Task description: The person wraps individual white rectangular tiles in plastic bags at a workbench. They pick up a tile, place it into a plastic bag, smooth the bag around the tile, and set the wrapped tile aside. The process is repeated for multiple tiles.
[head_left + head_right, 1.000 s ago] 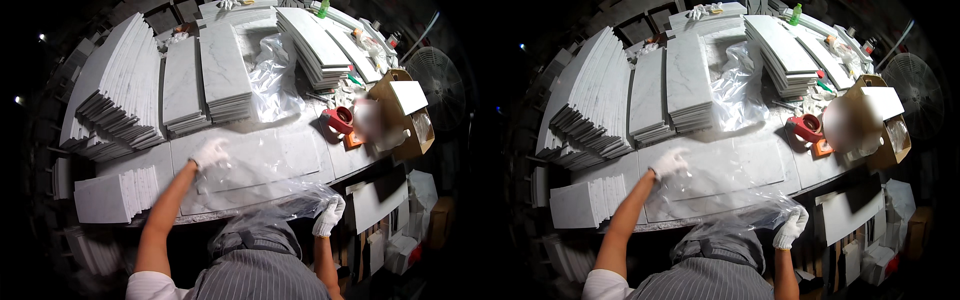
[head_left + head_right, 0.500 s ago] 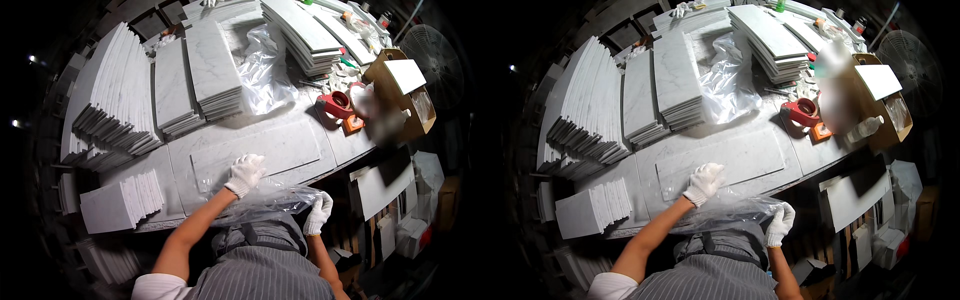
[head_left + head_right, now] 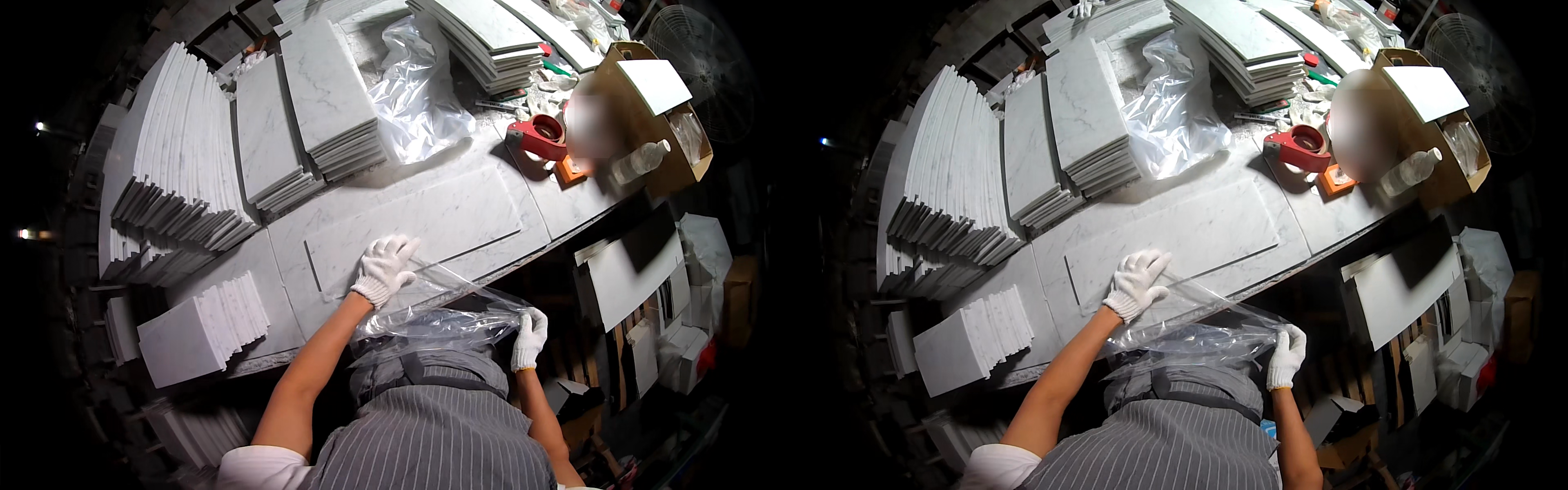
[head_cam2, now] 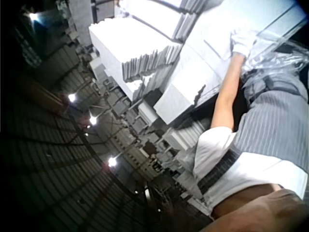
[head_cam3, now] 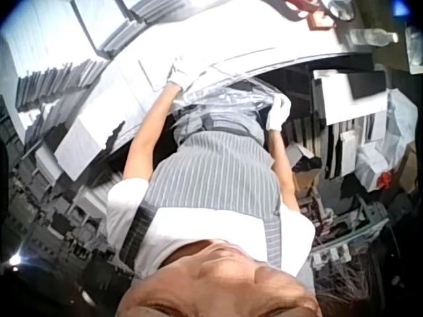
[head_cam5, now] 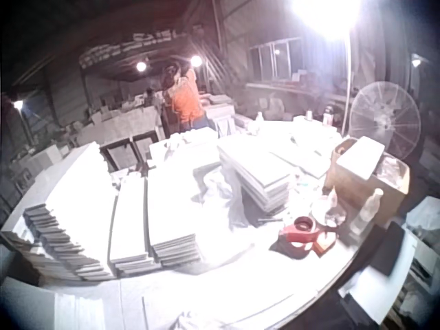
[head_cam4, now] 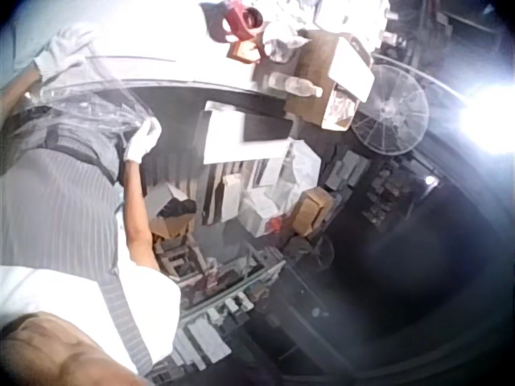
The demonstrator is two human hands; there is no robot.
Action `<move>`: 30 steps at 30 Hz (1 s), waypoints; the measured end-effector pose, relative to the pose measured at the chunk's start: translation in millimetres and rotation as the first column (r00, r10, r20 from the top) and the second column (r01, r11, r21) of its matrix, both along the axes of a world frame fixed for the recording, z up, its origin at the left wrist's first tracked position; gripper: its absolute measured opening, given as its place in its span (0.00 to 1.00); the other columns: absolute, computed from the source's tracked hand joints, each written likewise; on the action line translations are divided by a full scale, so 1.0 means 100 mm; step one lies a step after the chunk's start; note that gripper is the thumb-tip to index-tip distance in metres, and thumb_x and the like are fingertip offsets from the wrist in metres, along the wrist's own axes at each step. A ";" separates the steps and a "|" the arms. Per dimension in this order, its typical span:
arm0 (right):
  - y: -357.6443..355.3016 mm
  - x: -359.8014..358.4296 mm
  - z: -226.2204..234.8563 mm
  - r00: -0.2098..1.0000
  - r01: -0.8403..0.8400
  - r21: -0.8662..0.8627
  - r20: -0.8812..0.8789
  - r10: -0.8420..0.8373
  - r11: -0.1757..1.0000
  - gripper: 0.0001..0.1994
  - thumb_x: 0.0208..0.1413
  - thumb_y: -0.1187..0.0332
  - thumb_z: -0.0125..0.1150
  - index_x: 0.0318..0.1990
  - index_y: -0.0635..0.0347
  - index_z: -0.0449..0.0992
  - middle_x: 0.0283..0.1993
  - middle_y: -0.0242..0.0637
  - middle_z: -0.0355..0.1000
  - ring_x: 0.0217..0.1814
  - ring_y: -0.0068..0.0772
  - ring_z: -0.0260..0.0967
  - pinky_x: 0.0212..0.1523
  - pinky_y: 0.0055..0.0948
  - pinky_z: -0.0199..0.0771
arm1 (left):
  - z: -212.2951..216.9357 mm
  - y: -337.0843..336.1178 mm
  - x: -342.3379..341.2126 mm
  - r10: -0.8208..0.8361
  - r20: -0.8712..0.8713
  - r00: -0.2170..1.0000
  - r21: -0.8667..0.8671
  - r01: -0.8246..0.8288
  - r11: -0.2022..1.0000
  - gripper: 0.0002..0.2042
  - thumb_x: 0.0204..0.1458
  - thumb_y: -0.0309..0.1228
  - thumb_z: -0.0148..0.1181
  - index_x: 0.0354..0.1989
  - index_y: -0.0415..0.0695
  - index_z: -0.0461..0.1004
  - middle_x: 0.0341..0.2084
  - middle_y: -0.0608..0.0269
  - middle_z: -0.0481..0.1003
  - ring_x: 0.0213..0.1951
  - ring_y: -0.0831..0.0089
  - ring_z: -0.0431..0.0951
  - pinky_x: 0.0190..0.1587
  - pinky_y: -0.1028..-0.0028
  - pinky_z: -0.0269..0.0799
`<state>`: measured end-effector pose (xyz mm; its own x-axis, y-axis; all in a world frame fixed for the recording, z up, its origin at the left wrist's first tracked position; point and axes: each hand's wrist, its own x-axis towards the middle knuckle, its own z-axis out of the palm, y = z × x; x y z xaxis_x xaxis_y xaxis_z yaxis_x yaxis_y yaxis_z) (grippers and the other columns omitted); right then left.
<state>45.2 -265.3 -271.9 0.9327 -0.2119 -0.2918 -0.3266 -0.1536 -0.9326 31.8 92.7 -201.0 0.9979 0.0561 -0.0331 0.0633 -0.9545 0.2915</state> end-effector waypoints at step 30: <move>0.07 -0.05 0.25 0.976 -0.189 -0.211 0.066 0.207 0.959 0.06 0.60 0.79 0.53 0.43 0.65 0.74 0.40 0.34 0.73 0.45 0.25 0.70 0.51 0.25 0.70 | 0.11 0.23 -0.23 0.059 -0.057 0.997 -0.059 -0.062 0.996 0.12 0.49 0.37 0.62 0.40 0.47 0.78 0.28 0.58 0.78 0.32 0.57 0.77 0.41 0.61 0.73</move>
